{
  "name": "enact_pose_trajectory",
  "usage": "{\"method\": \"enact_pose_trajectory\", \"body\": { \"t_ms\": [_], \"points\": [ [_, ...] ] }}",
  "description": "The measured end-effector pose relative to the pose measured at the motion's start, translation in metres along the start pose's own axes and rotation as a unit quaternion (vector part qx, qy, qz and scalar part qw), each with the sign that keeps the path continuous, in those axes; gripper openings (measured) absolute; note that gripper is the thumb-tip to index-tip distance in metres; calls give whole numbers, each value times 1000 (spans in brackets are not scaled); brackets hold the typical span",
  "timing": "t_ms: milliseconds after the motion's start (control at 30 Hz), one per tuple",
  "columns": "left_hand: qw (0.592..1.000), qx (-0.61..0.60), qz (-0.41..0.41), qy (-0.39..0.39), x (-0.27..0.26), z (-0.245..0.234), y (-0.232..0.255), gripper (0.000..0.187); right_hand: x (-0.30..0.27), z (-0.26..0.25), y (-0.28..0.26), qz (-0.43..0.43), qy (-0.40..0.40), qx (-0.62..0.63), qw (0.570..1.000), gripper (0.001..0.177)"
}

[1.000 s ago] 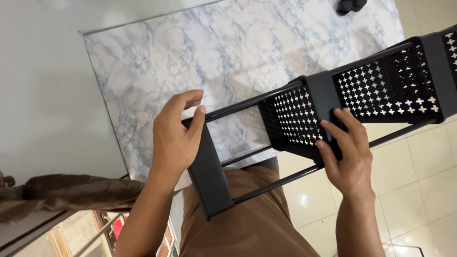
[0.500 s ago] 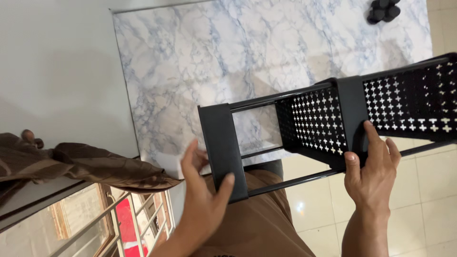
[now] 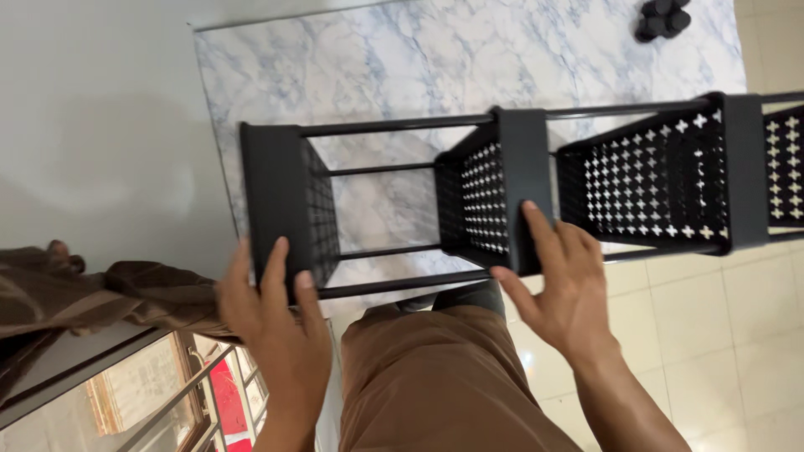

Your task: The person assembles a black metal shelving unit by hand, connecting frame bars and inserting crossbars. They then attach black plastic feet to the bottom of the frame legs.

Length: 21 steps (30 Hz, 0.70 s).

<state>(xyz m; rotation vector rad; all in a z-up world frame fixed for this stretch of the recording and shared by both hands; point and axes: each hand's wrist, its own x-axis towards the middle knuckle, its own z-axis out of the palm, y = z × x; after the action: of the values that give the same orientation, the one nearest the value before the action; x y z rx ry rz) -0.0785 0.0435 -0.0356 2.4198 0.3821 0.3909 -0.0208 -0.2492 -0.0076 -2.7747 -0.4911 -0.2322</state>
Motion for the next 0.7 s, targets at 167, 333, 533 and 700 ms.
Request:
{"method": "enact_pose_trajectory", "body": {
  "t_ms": [167,333,533,700],
  "points": [
    [987,140,73,28,3,2,-2,29,11,2,-26,-23,-50,27,998,82],
    [984,57,147,-84,-7,20,27,35,13,2,-40,-38,-60,54,996,83],
    [971,12,197,-137,-19,43,68,57,4,-10,-24,-51,-91,52,993,78],
    [966,40,201,-159,-24,55,92,70,-18,-25,21,-34,-46,21,998,69]
  ]
}}
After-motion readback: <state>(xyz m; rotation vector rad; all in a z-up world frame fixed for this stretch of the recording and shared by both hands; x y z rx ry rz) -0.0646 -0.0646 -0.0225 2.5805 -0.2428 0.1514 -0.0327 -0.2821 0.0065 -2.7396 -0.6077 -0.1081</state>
